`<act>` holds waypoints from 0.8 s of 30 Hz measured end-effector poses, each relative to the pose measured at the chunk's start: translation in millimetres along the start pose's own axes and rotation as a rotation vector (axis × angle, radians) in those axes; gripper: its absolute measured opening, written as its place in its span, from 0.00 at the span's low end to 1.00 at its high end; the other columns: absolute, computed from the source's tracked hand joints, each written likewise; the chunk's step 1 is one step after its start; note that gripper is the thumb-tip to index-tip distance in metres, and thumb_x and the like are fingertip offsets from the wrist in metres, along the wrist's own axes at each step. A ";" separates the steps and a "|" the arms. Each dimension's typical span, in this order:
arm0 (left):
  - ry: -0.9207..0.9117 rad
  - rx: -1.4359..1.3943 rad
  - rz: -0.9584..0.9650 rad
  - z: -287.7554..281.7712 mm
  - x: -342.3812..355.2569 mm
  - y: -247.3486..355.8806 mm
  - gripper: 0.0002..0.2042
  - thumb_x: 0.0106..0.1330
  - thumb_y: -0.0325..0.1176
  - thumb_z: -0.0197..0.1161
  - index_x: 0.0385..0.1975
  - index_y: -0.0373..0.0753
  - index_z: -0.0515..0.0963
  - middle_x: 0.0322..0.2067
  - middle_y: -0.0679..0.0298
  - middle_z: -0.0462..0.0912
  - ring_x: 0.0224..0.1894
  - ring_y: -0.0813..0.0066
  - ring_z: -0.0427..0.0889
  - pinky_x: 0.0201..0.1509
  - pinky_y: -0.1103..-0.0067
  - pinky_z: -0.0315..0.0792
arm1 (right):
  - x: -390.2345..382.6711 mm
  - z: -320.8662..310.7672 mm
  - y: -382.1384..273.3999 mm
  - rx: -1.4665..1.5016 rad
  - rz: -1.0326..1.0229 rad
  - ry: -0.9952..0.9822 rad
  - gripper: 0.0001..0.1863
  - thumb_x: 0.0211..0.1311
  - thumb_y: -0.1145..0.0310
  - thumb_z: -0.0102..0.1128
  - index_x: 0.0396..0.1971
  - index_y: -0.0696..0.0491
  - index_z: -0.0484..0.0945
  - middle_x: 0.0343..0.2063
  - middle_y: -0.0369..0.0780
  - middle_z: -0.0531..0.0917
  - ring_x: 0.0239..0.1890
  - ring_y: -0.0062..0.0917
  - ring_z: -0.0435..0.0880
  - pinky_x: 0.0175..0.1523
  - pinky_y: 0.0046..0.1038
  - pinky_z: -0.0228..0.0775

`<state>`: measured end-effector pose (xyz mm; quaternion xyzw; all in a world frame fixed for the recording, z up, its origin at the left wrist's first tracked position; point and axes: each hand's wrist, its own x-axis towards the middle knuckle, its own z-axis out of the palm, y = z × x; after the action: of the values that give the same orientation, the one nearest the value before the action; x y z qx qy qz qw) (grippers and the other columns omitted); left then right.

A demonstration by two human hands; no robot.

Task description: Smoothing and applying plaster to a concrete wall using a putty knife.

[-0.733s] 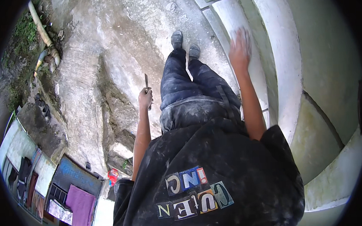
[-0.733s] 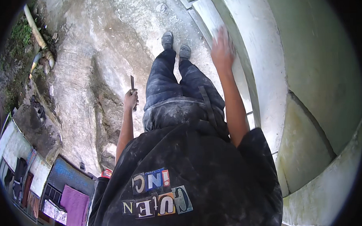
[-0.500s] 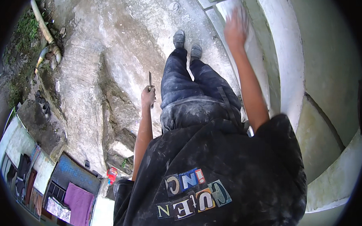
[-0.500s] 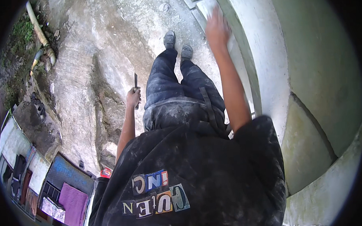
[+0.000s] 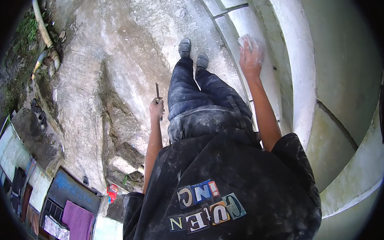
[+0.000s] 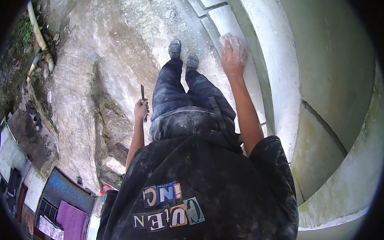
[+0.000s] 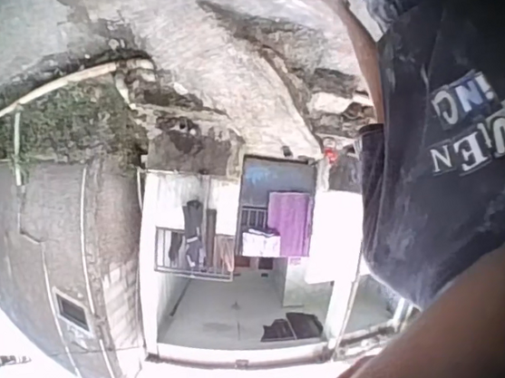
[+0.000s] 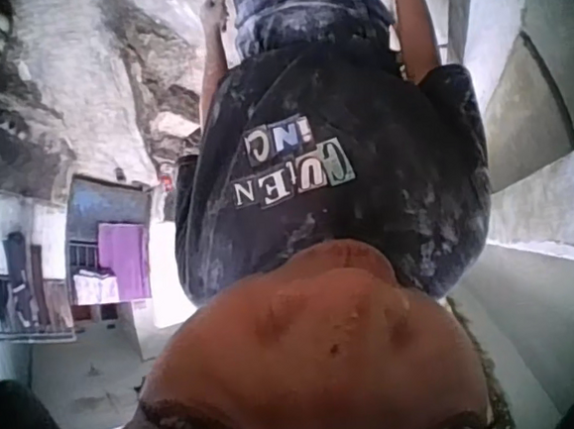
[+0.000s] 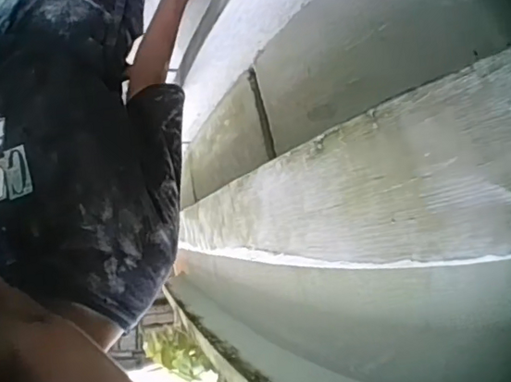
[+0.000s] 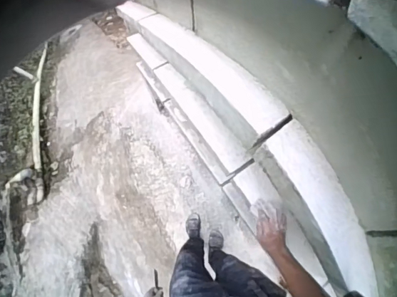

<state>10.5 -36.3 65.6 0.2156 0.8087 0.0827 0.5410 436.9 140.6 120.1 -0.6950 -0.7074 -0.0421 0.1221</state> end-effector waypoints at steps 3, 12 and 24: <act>-0.020 0.012 -0.003 4.3 -2.8 -9.8 0.10 0.69 0.32 0.57 0.46 0.38 0.79 0.19 0.67 0.74 0.16 0.77 0.75 0.17 0.76 0.70 | 7.6 -0.4 13.0 0.007 0.000 -0.010 0.20 0.64 0.64 0.62 0.56 0.44 0.81 0.42 0.41 0.78 0.45 0.39 0.78 0.51 0.44 0.72; -0.003 -0.001 -0.031 11.0 -13.2 -36.4 0.09 0.68 0.30 0.55 0.44 0.37 0.79 0.18 0.68 0.73 0.16 0.78 0.73 0.18 0.77 0.69 | -5.5 -10.7 8.7 0.068 0.039 -0.027 0.19 0.64 0.68 0.59 0.56 0.51 0.80 0.43 0.47 0.78 0.49 0.43 0.77 0.54 0.42 0.73; -0.015 -0.014 -0.033 22.5 -15.2 -20.2 0.09 0.68 0.31 0.55 0.42 0.37 0.79 0.18 0.69 0.73 0.15 0.78 0.73 0.18 0.77 0.69 | 0.7 -5.9 -4.3 -0.038 0.119 -0.101 0.19 0.66 0.67 0.57 0.55 0.54 0.77 0.42 0.45 0.77 0.48 0.43 0.77 0.52 0.43 0.73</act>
<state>30.6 -63.2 61.9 0.1992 0.8075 0.0780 0.5497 433.4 139.8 126.4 -0.7393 -0.6690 -0.0131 0.0754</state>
